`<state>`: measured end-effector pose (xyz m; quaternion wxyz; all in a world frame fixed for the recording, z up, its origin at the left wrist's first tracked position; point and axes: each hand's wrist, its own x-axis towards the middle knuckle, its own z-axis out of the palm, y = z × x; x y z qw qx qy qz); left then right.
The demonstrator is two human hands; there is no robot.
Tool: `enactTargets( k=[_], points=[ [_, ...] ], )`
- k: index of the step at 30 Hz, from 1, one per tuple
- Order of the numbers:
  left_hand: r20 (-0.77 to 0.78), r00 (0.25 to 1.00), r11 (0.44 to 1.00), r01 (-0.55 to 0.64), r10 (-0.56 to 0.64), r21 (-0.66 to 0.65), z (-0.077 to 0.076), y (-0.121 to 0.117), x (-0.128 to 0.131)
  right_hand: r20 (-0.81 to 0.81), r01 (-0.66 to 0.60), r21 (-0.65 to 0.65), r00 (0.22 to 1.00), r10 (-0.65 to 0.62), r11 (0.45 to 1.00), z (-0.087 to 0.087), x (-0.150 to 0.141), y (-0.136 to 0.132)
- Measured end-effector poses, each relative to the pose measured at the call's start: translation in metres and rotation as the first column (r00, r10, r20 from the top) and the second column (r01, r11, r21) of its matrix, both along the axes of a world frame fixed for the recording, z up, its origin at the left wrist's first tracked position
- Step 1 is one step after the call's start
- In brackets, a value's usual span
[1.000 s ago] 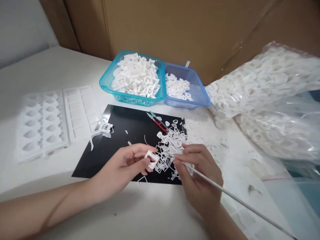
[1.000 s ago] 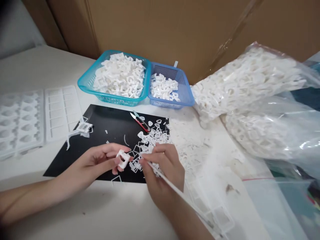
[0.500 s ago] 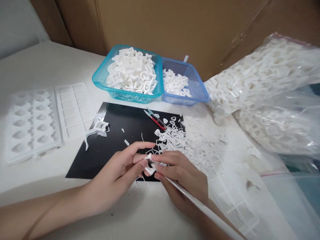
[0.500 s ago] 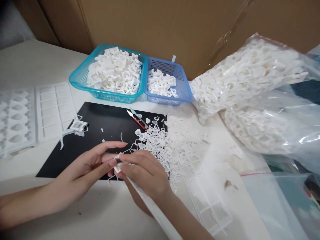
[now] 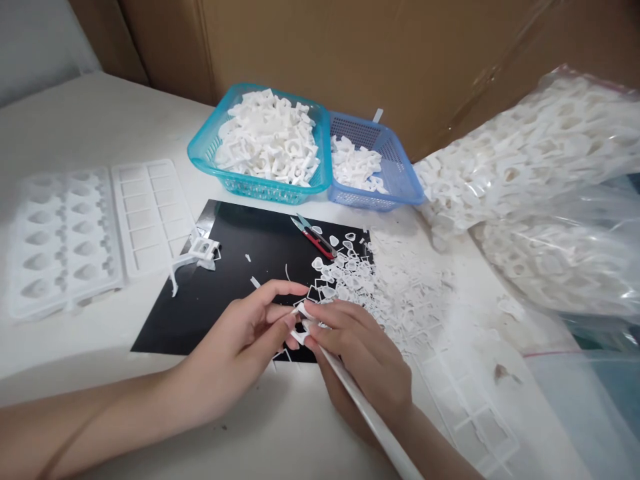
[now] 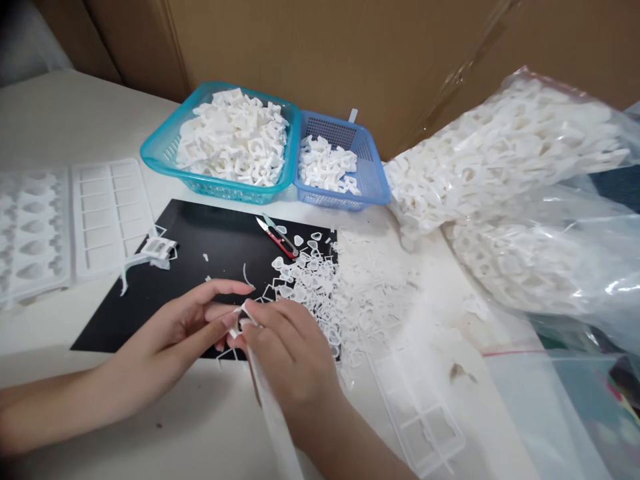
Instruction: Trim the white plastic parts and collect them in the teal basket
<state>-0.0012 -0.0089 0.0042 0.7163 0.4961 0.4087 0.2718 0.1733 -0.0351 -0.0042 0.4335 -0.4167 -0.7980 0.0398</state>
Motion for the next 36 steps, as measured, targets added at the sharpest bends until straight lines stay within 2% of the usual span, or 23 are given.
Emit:
enactTargets(
  k=[2,8,12,16,20,24,28,31,34,36],
  points=[
    [0.015,1.000,0.999,-0.026,0.027,-0.029,0.000,0.001,0.002,0.040,0.034,-0.010,0.999,-0.033,0.999,0.002,-0.003,-0.005],
    [0.081,0.992,0.991,-0.084,0.092,-0.100,0.003,0.002,0.008,0.050,0.156,0.068,0.986,-0.159,0.985,-0.001,-0.016,-0.011],
    [0.065,0.992,0.989,-0.102,0.109,-0.106,0.003,0.000,0.007,0.079,0.178,0.086,0.980,-0.185,0.980,-0.003,-0.019,-0.009],
    [0.043,0.994,0.993,-0.099,0.102,-0.069,0.000,-0.001,0.005,0.124,0.176,0.092,0.975,-0.186,0.980,-0.003,-0.020,-0.010],
    [0.063,0.993,0.990,-0.092,0.099,-0.111,-0.002,0.002,0.005,0.223,0.111,0.160,0.964,-0.146,0.981,-0.004,-0.019,-0.009],
    [-0.028,0.994,0.985,-0.109,0.106,-0.131,-0.001,0.007,0.002,0.254,0.102,0.211,0.955,-0.155,0.972,-0.008,-0.014,-0.006],
    [-0.065,0.987,0.974,-0.155,0.146,-0.167,0.002,0.011,0.000,0.180,0.212,0.130,0.956,-0.233,0.969,-0.006,-0.004,-0.004],
    [-0.045,0.986,0.968,-0.168,0.163,-0.188,0.004,0.013,0.000,0.064,0.243,-0.013,0.968,-0.241,0.970,0.002,0.001,-0.004],
    [-0.013,0.989,0.972,-0.146,0.146,-0.183,0.004,0.011,0.001,-0.099,0.122,-0.133,0.986,-0.136,0.984,0.007,0.000,-0.005],
    [0.000,0.991,0.978,-0.129,0.131,-0.162,0.004,0.009,0.001,-0.129,0.019,-0.141,0.991,-0.038,0.990,0.005,-0.002,-0.004]
  ],
)
